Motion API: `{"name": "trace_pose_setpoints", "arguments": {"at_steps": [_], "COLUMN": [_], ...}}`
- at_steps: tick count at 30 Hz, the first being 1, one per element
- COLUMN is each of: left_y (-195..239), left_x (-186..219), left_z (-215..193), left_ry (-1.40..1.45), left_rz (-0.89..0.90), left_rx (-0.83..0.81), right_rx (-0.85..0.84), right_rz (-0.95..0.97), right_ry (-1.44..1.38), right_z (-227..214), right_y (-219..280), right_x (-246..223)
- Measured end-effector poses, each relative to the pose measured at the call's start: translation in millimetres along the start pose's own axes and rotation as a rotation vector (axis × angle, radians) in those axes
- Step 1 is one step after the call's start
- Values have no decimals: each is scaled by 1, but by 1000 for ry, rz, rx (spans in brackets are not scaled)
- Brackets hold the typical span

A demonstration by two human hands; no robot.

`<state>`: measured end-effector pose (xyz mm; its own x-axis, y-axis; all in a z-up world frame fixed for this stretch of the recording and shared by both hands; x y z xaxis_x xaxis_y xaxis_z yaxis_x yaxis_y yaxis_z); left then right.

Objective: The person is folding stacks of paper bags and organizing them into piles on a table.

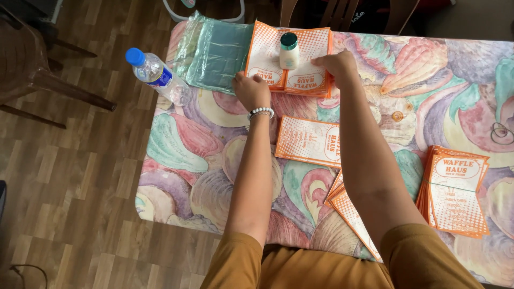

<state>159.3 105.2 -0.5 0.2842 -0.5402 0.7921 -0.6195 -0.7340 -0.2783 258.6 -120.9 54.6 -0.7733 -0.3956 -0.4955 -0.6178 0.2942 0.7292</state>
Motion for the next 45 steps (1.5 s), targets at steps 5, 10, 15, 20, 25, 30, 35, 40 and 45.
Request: {"name": "trace_pose_setpoints", "arguments": {"at_steps": [5,10,15,20,25,30,35,40,45], "left_y": [-9,-24,-49,-68,-80,-91,-116,-127,-114], "left_x": [12,61,71,63,55,44,11,-4,9], "left_z": [3,-26,-14,-2,13,29,73,90,85], "left_ry": [-204,-324,-402,-342,-444,-441,-367,-385,-422], "left_rz": [13,-152,-121,-102,-61,-66,-10,-9,61], "left_rx": [-127,-467,-570,-603,-626,-665,-677,-740,-738], "right_rx": [91,100,36,43,89,-2,-13,-33,-31], "right_rz": [-89,-46,39,91,-51,-41,-111,-148,-219], "right_ry": [86,10,-74,-61,7,25,10,14,5], "right_z": [7,4,3,4,1,4,5,4,-8], "right_y": [-7,-9,0,-1,-11,-18,-18,-24,-43], "right_x": [-13,-11,-13,-12,-20,-16,-14,-13,-9]}}
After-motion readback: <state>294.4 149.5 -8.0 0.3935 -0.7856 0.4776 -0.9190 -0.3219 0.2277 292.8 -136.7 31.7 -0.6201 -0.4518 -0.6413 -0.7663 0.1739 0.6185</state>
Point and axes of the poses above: each hand's wrist, its own y-axis away from the middle knuckle, its own z-axis out of the palm, x = y × z, the point moved 4 cm from there along -y, towards the middle knuckle, and after that the axes turned 14 degrees about z, right-handed, at the moved point
